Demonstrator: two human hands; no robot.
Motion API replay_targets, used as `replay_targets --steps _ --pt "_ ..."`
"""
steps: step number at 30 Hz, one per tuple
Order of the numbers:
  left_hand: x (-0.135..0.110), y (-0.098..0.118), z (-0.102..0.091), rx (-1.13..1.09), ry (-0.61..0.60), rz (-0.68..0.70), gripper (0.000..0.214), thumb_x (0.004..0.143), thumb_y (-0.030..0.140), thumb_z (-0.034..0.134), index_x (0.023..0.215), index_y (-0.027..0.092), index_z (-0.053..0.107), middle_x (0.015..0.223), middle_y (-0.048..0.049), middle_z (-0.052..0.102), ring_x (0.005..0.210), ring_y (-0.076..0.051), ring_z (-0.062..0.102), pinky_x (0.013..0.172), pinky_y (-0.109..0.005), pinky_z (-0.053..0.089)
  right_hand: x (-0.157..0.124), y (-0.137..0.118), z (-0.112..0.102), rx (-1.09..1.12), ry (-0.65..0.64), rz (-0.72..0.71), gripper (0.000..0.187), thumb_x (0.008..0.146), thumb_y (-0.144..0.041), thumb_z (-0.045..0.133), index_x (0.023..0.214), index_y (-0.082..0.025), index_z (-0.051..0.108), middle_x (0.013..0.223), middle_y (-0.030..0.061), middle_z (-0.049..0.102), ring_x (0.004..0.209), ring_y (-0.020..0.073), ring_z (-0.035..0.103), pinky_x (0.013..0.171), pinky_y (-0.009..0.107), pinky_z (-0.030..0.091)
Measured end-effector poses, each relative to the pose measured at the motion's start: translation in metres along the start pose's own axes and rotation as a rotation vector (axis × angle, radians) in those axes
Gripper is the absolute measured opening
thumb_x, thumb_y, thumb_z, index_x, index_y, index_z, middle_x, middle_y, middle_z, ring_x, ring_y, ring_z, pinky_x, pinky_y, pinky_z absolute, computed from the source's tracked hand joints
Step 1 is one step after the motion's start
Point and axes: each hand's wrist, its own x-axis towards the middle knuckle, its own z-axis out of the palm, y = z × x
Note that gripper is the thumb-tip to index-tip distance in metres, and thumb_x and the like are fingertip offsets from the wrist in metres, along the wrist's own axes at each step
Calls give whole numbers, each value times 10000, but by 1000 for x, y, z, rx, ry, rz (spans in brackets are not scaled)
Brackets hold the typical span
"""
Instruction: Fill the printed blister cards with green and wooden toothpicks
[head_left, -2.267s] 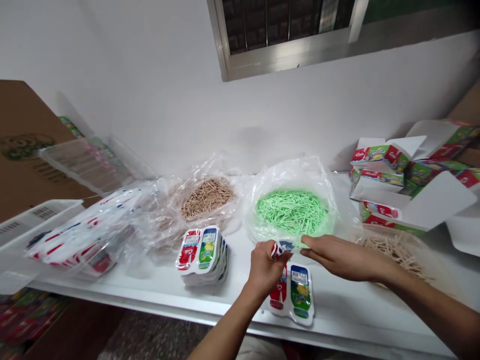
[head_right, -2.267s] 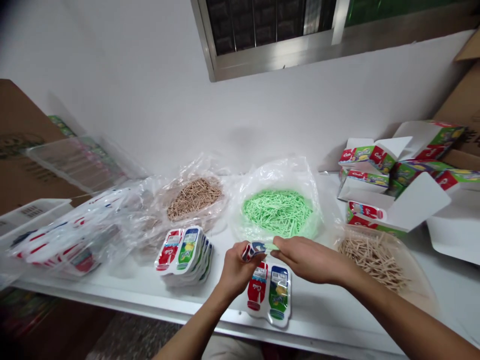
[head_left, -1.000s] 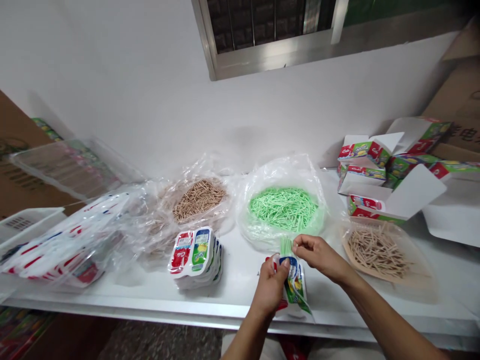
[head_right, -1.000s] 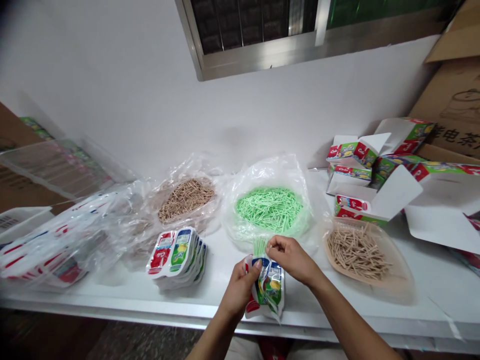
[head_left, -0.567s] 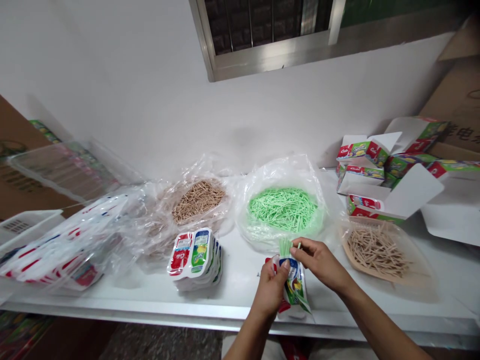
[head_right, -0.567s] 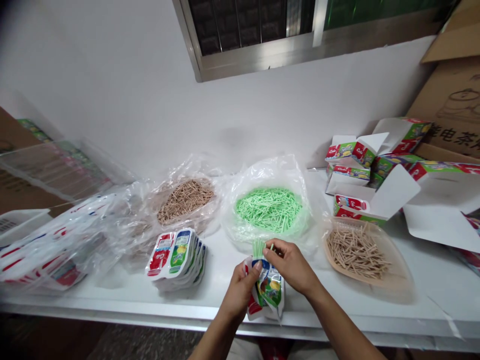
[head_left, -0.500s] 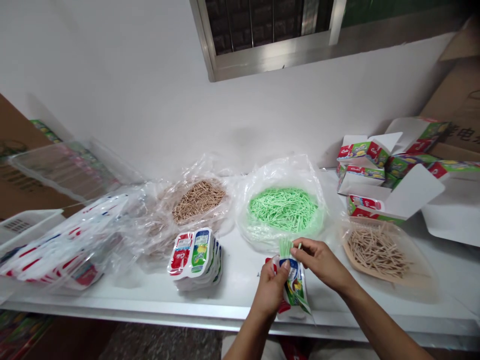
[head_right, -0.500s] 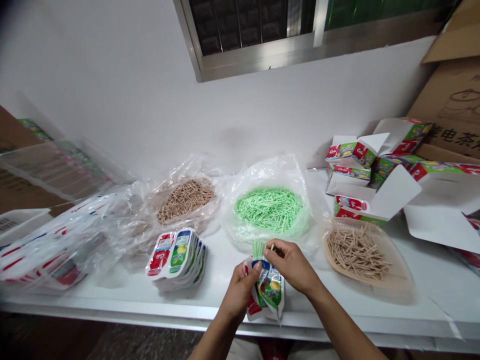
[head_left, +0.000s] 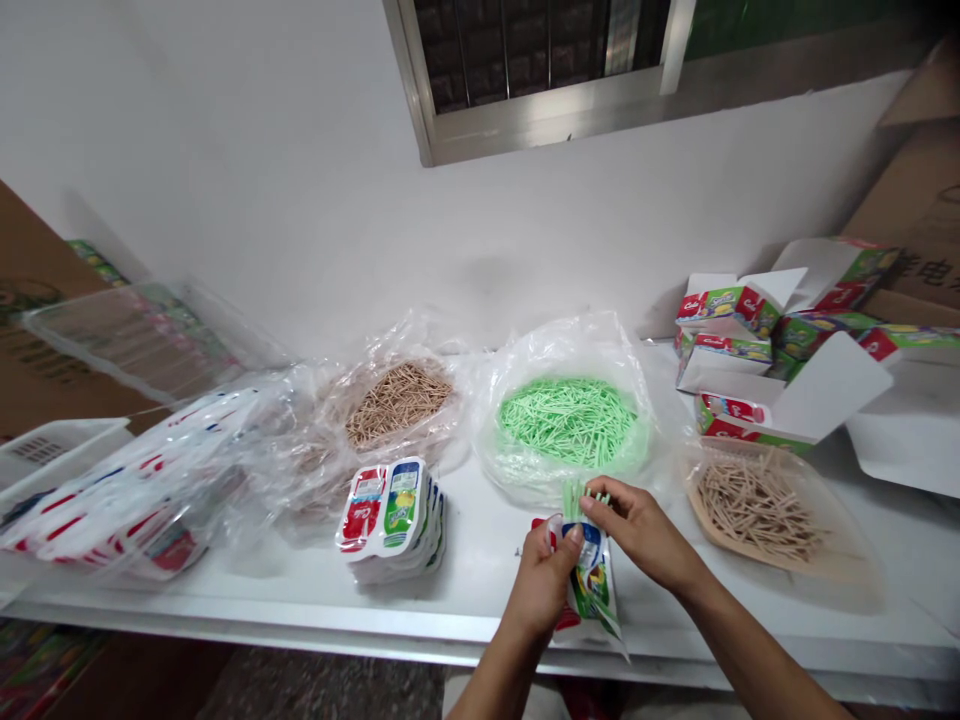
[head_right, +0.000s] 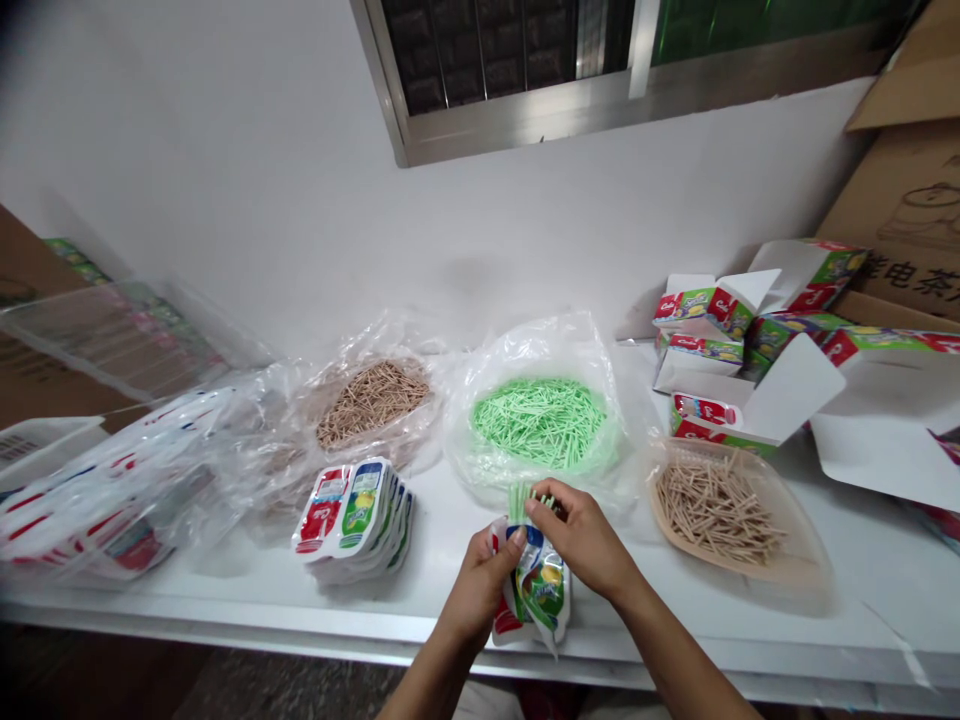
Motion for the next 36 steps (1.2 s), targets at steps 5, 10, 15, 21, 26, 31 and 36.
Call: replay_targets --steps 5,10,15,21,26,31,36 --pt "-1 -3 -2 -25 63 -33 316 698 371 743 839 99 664 674 -15 606 608 -102 489 642 -227 388 -1 1 -3 -68 -16 5 200 853 -363 518 769 -188 570 628 -42 454 587 111 412 549 222 358" --pt "-1 -4 -1 -20 31 -40 317 704 388 732 806 100 645 661 -15 594 607 -110 490 630 -231 379 -4 0 -3 -173 48 7 83 839 -269 500 798 -204 532 602 -55 450 580 116 431 560 226 359" --pt "-1 -3 -1 76 -5 -24 328 719 412 713 774 103 616 660 -15 575 609 -113 477 614 -228 373 -2 -5 3 -124 101 -54 223 868 -406 508 947 -207 567 818 -5 580 762 151 534 697 254 414" --pt "-6 1 0 74 -8 -36 334 726 423 700 775 108 603 648 -14 562 612 -121 484 611 -235 382 -3 -4 3 -147 175 -66 199 870 -363 492 765 -198 528 685 -25 501 656 134 474 626 249 389" --pt "-5 2 -1 85 -19 -49 342 722 432 701 789 111 604 660 -9 551 631 -123 479 621 -237 382 -6 -4 0 -56 89 -48 159 870 -347 483 876 -202 549 757 -5 570 735 157 535 684 265 416" --pt "-6 3 0 141 -64 -47 365 716 457 698 768 109 600 678 -19 551 629 -122 465 614 -236 371 -4 -9 4 -1 73 -49 289 906 -432 440 970 -197 596 717 -3 579 732 161 553 710 272 427" --pt "-8 3 -3 155 -75 -51 377 732 467 679 782 104 586 658 -14 522 603 -113 433 600 -237 352 -4 -6 -1 -63 118 -48 303 899 -419 447 718 -192 536 670 -12 527 671 143 508 647 251 420"
